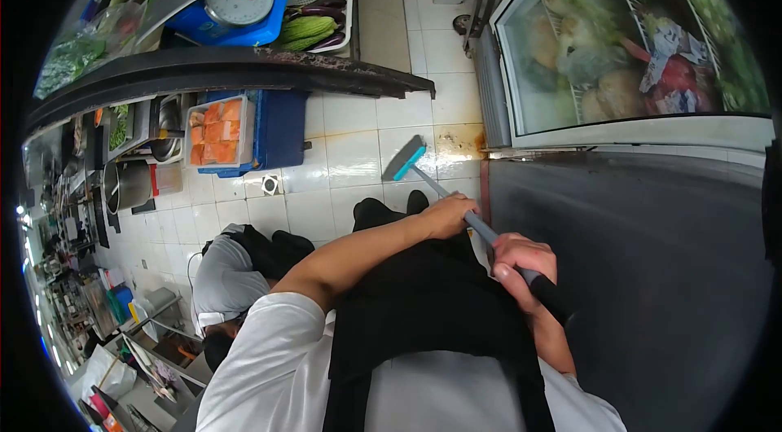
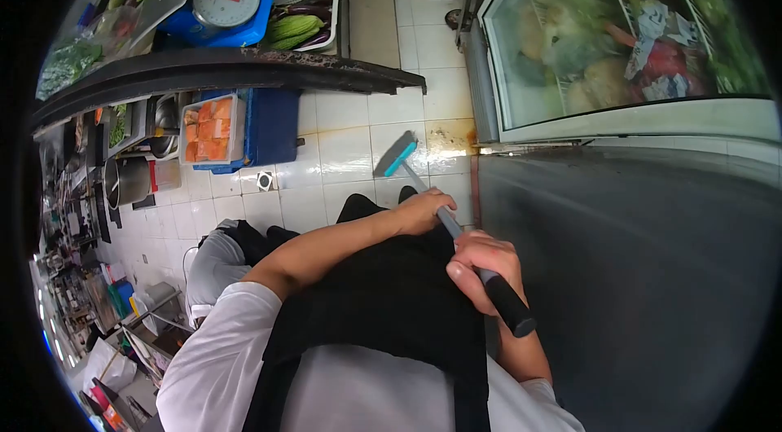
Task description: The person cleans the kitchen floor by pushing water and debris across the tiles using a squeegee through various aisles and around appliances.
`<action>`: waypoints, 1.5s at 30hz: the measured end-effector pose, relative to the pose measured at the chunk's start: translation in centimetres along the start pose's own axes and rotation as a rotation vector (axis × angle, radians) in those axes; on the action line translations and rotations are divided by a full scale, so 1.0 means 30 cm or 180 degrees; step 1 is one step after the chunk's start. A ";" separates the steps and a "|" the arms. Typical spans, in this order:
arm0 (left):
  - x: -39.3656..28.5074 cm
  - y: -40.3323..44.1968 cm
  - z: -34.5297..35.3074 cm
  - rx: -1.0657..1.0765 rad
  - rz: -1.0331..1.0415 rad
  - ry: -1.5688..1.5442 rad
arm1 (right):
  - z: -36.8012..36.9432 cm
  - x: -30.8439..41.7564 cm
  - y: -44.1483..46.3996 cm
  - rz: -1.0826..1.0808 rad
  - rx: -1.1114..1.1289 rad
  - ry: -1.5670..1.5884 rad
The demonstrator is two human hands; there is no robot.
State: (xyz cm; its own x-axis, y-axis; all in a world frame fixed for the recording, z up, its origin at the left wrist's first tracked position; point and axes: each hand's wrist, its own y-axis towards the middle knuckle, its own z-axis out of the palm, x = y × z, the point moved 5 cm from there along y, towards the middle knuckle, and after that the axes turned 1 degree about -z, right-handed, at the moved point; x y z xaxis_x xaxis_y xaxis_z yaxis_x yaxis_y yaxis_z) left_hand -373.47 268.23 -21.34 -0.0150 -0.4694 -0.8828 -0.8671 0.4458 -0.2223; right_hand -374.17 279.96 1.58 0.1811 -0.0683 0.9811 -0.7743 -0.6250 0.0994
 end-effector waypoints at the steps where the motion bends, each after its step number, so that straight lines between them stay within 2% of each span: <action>1: -0.030 0.019 0.018 0.0257 0.0106 -0.0015 | -0.014 0.017 -0.015 -0.0001 -0.0029 -0.0019; 3: -0.108 0.049 0.010 0.0383 0.0290 -0.0029 | -0.050 0.044 -0.038 0.0166 -0.0163 -0.0090; 6: -0.189 0.090 0.010 0.0757 0.0261 0.0232 | -0.110 0.094 -0.060 -0.0045 -0.0510 -0.0002; 9: -0.249 0.129 -0.031 0.0579 0.0300 0.0242 | -0.153 0.163 -0.068 -0.0248 -0.1032 0.0154; 11: -0.275 0.165 -0.059 0.0533 0.0567 0.0303 | -0.169 0.192 -0.075 -0.0464 -0.1071 0.0108; 13: -0.325 0.201 -0.121 0.0568 0.0619 0.0438 | -0.179 0.236 -0.083 -0.1016 -0.1718 0.0244; 15: -0.320 0.256 -0.162 0.0614 0.0693 0.0567 | -0.167 0.235 -0.094 -0.1041 -0.2124 0.0263; 18: -0.209 0.338 -0.180 0.0722 0.0627 0.0761 | -0.127 0.122 -0.063 -0.0809 -0.2563 0.0456; 19: -0.163 0.350 -0.172 0.0849 0.0693 0.0767 | -0.101 0.090 -0.040 -0.0492 -0.2699 0.0397; 21: -0.019 0.375 -0.145 0.0854 0.0726 0.0951 | -0.033 0.037 -0.012 0.0054 -0.2584 -0.0224; 23: 0.034 0.335 -0.114 0.1022 0.0929 0.0811 | 0.026 0.054 0.006 0.0216 -0.2797 -0.0291; 25: 0.008 0.302 -0.104 0.1539 0.1020 0.0529 | 0.062 0.101 0.021 0.0356 -0.3022 -0.0340; 28: -0.081 0.274 -0.144 0.2385 0.1405 0.1041 | 0.108 0.165 0.055 0.0324 -0.3172 -0.0497; 31: -0.108 0.260 -0.182 0.2412 0.1386 0.0819 | 0.153 0.233 0.069 0.0035 -0.3870 -0.0260; 34: -0.186 0.224 -0.300 0.2462 0.1491 0.0802 | 0.215 0.302 0.091 -0.0390 -0.4184 -0.0328; 36: -0.156 0.211 -0.342 0.2501 0.1628 0.0889 | 0.263 0.305 0.100 -0.0486 -0.4244 -0.0193; 39: -0.029 0.249 -0.370 0.2449 0.1828 0.1054 | 0.342 0.187 0.133 -0.0312 -0.4672 -0.0085; 41: 0.085 0.285 -0.409 0.2386 0.1741 0.1296 | 0.385 0.060 0.188 0.0323 -0.4398 -0.0301; 43: 0.180 0.252 -0.366 0.2427 0.1714 0.1065 | 0.427 0.034 0.227 0.0404 -0.4073 -0.0284; 45: 0.214 0.220 -0.347 0.2490 0.1633 0.0785 | 0.460 0.051 0.219 0.0569 -0.4246 -0.0297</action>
State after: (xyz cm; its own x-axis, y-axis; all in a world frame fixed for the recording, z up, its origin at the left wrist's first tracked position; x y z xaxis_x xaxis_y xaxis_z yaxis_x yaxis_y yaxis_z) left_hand -384.48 260.21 -24.17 -0.4809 -0.1832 -0.8574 -0.1503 0.9807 -0.1253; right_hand -370.61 265.01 1.45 0.0155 -0.1541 0.9879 -0.7761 0.6210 0.1091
